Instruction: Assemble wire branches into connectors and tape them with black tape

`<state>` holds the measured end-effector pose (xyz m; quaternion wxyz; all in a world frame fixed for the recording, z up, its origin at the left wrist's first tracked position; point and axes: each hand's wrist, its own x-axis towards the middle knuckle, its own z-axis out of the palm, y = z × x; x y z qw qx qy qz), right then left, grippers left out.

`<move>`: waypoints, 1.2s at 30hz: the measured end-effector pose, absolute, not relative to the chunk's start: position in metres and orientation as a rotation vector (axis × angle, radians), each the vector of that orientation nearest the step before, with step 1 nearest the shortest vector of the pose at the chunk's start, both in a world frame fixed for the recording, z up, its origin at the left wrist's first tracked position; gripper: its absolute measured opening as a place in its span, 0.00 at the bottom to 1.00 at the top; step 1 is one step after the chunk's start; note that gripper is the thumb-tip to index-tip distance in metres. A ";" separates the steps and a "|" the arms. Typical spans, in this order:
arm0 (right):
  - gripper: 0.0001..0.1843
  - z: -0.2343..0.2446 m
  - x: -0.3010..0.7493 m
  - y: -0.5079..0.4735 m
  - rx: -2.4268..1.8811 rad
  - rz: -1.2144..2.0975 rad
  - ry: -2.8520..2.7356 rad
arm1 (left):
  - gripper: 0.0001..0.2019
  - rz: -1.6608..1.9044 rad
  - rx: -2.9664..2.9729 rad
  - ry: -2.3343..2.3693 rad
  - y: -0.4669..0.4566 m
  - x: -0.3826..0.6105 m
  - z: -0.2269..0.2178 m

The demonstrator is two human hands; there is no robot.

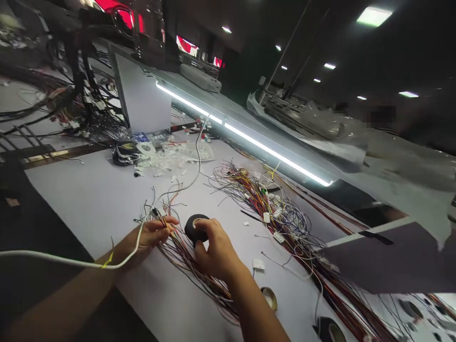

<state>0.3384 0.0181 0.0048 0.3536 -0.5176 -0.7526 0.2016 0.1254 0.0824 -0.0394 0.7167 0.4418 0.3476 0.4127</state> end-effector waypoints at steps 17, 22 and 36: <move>0.21 0.007 0.309 0.052 -1.335 0.484 -2.118 | 0.12 0.839 1.120 0.733 0.087 0.122 -0.030; 0.19 -0.004 0.329 0.063 -1.498 0.516 -1.979 | 0.11 0.868 0.931 0.717 0.085 0.124 -0.034; 0.13 0.019 0.304 0.070 -1.347 0.442 -2.342 | 0.14 0.779 0.834 0.923 0.085 0.125 -0.041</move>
